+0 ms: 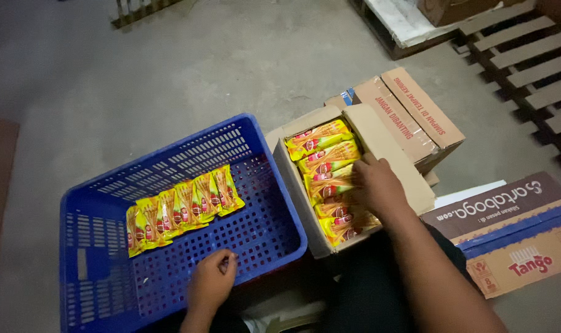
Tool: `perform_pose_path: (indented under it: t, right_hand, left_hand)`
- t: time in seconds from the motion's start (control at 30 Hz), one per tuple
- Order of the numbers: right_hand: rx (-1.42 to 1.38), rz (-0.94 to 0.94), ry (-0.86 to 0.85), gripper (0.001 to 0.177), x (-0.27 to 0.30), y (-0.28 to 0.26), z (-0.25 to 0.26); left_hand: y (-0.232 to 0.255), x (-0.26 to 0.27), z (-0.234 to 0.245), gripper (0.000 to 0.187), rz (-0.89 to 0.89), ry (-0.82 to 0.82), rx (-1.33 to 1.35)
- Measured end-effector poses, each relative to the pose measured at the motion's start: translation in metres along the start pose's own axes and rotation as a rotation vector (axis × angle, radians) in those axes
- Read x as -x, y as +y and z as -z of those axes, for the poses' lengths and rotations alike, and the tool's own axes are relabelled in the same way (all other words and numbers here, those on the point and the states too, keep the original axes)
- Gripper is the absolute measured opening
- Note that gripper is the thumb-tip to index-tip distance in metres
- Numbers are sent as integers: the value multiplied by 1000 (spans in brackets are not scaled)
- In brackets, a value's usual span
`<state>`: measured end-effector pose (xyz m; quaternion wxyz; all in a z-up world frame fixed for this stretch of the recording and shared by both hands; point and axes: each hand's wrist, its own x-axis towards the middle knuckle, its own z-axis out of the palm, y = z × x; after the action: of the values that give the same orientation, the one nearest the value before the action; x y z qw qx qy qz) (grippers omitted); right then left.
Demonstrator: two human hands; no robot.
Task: The person transfers packets of food from a cardboard box into a blue plastic crate, arranging them in neat rows until the box is empty.
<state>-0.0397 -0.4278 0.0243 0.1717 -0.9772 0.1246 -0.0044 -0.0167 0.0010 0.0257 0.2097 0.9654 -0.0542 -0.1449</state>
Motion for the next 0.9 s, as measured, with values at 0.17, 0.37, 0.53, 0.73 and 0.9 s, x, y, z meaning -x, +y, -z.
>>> perform_pose_path:
  t: [0.17, 0.37, 0.53, 0.73, 0.9]
  right_hand:
    - [-109, -39, 180, 38, 30, -17, 55]
    - [-249, 248, 364, 36, 53, -45, 75]
    - [-189, 427, 239, 47, 71, -76, 50]
    - [-262, 597, 79, 53, 87, -119, 24]
    - [-327, 653, -52, 56, 93, -154, 26]
  left_hand:
    - [27, 11, 23, 28, 134, -114, -31]
    - [-12, -4, -18, 24, -122, 89, 48]
    - [-13, 2, -22, 16, -423, 366, 355]
    - [37, 59, 49, 21, -657, 402, 648]
    - [42, 85, 79, 48, -777, 114, 388]
